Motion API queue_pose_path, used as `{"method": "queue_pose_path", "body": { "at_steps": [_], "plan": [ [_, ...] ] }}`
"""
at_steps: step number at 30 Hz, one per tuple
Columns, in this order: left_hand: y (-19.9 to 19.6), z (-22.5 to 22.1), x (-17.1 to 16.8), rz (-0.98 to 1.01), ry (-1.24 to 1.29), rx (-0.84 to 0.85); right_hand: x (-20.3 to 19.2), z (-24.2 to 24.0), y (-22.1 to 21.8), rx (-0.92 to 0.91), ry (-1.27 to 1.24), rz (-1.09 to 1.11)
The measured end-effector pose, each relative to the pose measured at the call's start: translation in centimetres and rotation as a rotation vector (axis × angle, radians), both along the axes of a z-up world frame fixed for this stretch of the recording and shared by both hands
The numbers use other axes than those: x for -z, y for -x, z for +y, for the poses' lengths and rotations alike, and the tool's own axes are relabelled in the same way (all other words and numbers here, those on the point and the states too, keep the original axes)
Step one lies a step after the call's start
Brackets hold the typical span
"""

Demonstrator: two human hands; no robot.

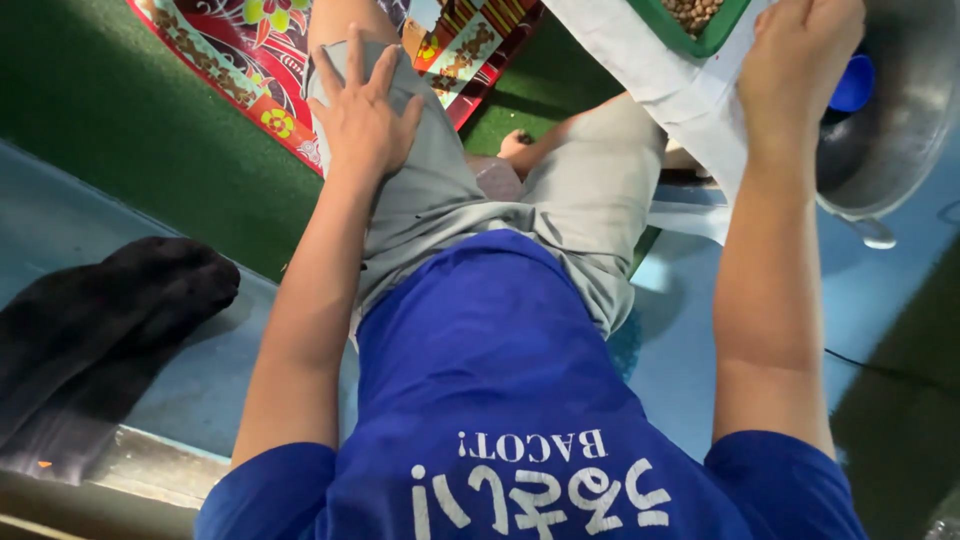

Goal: A person is sitting on the floor, using a small hand-held sieve to sift through and sort peanuts in a green plastic tray.

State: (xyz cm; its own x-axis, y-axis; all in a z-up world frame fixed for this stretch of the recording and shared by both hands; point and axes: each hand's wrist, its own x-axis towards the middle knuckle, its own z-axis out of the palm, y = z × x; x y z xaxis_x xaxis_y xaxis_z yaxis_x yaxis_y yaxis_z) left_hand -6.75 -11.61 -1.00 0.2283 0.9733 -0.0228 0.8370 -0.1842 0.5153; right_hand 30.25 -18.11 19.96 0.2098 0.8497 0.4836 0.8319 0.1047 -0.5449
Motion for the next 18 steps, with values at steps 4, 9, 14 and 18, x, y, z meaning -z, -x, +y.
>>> {"method": "queue_pose_path", "body": {
  "at_steps": [4, 9, 14, 18],
  "plan": [
    [0.6, -1.1, -0.8, -0.03, 0.006, -0.015, -0.8, -1.3, -1.1, 0.021, -0.042, -0.207],
    [0.9, -1.4, -1.9, 0.005, 0.023, -0.043, -1.8, -2.2, -2.8, 0.076, -0.072, -0.422],
    [-0.7, -1.9, -0.5, 0.194, -0.158, -0.023, -3.3, -2.4, -1.1, 0.057, -0.132, -0.643],
    [-5.0, -2.1, 2.2, 0.392, -0.114, 0.133, -3.6, -1.9, 1.7, 0.12, -0.049, -0.608]
  ]
}}
